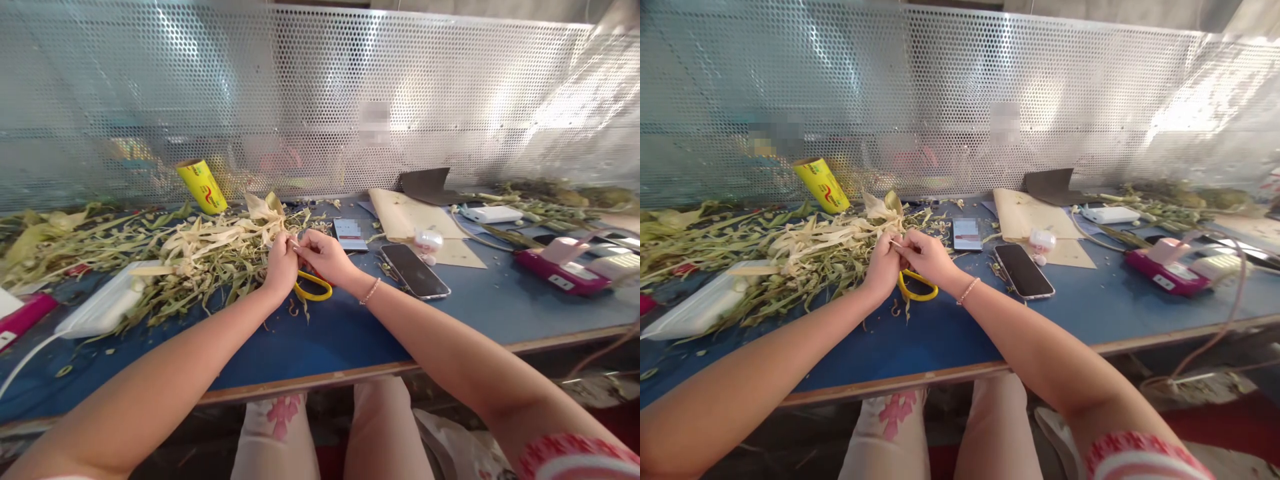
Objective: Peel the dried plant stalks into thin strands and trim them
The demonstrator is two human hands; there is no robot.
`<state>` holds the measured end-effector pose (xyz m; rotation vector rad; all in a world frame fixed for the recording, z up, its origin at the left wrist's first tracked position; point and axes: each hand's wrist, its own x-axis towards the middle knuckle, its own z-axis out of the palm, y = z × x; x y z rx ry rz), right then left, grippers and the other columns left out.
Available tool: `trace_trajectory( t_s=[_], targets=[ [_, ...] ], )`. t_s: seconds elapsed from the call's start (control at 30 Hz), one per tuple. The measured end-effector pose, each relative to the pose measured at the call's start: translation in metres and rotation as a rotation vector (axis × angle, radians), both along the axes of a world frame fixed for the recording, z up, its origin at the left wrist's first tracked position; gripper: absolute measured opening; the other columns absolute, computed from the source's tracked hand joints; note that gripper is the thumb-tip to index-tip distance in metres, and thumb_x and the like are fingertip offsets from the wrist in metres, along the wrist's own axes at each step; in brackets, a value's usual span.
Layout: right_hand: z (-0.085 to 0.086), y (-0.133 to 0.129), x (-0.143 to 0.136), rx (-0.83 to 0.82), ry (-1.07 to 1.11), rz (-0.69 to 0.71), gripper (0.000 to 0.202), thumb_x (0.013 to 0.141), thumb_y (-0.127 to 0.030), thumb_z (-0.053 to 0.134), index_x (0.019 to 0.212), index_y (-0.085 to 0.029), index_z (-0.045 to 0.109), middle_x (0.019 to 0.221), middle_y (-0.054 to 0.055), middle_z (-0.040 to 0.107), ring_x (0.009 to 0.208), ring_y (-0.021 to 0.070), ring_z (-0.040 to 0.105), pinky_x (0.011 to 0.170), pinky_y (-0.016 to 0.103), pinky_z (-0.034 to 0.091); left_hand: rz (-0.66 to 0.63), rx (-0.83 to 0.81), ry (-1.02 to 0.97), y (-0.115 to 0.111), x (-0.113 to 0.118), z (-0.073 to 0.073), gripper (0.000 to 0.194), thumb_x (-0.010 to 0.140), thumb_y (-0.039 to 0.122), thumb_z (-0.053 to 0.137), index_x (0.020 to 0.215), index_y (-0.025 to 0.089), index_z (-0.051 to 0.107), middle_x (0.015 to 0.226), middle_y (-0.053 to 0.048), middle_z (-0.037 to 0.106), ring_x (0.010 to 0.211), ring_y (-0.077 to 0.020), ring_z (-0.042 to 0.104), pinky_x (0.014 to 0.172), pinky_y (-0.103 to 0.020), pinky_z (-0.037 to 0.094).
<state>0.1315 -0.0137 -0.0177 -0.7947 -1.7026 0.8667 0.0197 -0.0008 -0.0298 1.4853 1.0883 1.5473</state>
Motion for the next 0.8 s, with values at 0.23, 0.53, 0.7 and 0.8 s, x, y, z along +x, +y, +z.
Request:
trace_trajectory(
  t_s=[0.23, 0.53, 0.7, 0.8],
  targets=[
    [0.0060, -0.0022, 0.0010, -0.105, 0.182, 0.046, 0.026, 0.073, -0.039, 0.058, 0.064, -0.020, 0.042, 0.043, -0.009, 0.045, 0.036, 0.0046, 0.039, 0.039, 0.018, 0.030, 0.031, 0.086, 0.034, -0.0012, -0.0008, 0.0084, 0.017, 0.079, 0.026, 0.052, 0.065, 0.020, 0.044, 0.055, 0.004, 0.042, 0.051, -0.0093, 0.041, 0.048, -0.021, 0.032],
    [0.0029, 0.0009, -0.0048, -0.268, 0.451, -0.013, 0.030, 0.069, -0.038, 0.062, 0.064, -0.021, 0.038, 0.037, -0.012, 0.039, 0.031, 0.0033, 0.030, 0.034, 0.018, 0.023, 0.050, 0.119, 0.040, -0.0037, 0.0007, 0.0083, 0.023, 0.079, 0.035, 0.054, 0.066, 0.021, 0.042, 0.053, 0.005, 0.039, 0.049, -0.0098, 0.039, 0.049, -0.023, 0.031],
    [0.0018, 0.0015, -0.0057, -0.221, 0.452, 0.035, 0.028, 0.070, -0.036, 0.061, 0.065, -0.021, 0.038, 0.037, -0.012, 0.037, 0.031, 0.0034, 0.029, 0.035, 0.018, 0.021, 0.046, 0.069, -0.034, 0.0012, 0.0009, 0.0043, 0.025, 0.079, 0.039, 0.053, 0.067, 0.021, 0.041, 0.052, 0.006, 0.035, 0.045, -0.0090, 0.037, 0.047, -0.022, 0.030],
    [0.0038, 0.0000, -0.0053, -0.164, 0.403, 0.065, 0.030, 0.069, -0.039, 0.062, 0.063, -0.021, 0.038, 0.037, -0.012, 0.038, 0.032, 0.0031, 0.029, 0.035, 0.018, 0.022, 0.033, 0.045, -0.095, 0.0040, 0.0009, 0.0024, 0.026, 0.080, 0.041, 0.052, 0.068, 0.021, 0.039, 0.050, 0.007, 0.032, 0.041, -0.0072, 0.034, 0.043, -0.021, 0.027]
  ],
)
